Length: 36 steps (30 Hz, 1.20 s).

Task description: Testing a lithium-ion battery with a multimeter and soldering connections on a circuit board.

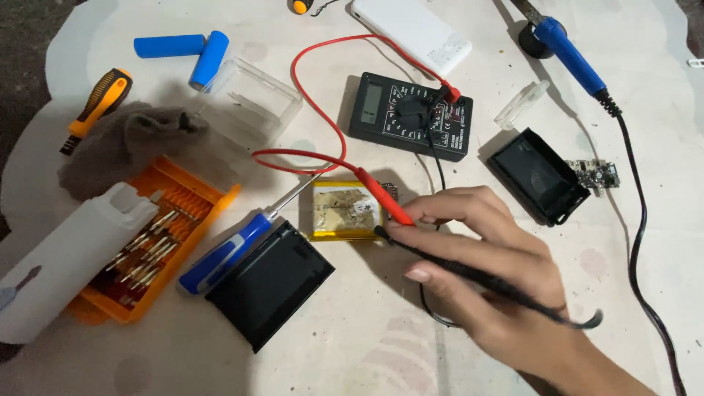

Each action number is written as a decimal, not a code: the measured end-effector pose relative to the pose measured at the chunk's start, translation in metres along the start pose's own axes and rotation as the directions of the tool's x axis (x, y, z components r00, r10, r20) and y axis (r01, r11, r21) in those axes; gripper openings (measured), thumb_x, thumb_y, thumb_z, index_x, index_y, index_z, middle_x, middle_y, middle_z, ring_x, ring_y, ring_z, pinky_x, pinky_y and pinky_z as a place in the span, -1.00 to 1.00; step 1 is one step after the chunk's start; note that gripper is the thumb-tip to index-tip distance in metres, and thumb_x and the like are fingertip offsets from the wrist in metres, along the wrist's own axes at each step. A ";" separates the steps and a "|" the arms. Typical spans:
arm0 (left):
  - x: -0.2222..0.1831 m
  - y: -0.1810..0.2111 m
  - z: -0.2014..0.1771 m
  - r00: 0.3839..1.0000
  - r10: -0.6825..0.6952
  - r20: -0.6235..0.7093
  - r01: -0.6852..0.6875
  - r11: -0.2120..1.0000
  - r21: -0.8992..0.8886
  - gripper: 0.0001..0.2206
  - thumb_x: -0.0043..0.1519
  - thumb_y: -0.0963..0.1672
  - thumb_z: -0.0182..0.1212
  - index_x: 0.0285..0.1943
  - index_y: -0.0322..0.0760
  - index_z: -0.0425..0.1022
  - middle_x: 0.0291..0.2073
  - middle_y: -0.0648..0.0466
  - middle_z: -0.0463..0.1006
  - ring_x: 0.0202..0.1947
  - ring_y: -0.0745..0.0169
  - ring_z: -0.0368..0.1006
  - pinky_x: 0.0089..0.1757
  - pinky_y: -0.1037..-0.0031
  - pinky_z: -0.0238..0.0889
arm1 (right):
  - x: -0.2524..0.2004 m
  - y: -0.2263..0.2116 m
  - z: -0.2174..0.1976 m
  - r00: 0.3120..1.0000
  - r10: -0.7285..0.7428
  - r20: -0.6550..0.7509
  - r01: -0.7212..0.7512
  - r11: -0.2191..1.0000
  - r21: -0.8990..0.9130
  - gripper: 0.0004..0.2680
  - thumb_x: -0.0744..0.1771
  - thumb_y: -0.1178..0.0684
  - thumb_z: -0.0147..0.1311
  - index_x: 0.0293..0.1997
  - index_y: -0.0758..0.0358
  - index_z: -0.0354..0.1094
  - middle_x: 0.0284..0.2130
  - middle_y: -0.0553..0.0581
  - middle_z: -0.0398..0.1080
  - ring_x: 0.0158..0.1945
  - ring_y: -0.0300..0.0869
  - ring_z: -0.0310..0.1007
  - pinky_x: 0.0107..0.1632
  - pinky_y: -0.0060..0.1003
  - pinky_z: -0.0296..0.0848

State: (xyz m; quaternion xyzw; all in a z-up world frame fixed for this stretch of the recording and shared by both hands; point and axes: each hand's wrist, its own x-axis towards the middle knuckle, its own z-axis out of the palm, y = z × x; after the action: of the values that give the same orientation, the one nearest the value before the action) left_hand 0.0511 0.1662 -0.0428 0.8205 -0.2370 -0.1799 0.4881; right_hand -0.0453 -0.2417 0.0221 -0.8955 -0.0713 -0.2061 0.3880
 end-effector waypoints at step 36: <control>0.068 0.129 0.072 0.913 -0.081 -0.399 0.093 0.996 0.011 -0.86 0.26 -0.14 0.21 -0.05 -0.21 0.56 -0.33 0.20 0.66 -0.35 0.47 0.56 -0.19 0.64 0.34 | 0.028 -0.029 0.025 0.744 0.667 0.049 -0.615 0.653 0.442 -0.87 0.26 0.34 0.14 -0.15 0.55 0.43 -0.34 0.37 0.51 -0.35 0.02 0.58 -0.18 -0.22 0.65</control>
State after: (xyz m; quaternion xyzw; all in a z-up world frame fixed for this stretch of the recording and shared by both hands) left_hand 0.0421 0.0236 0.0341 0.8568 -0.0988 -0.0275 0.5054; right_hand -0.0205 -0.2047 0.0384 -0.7400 0.2290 -0.0870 0.6264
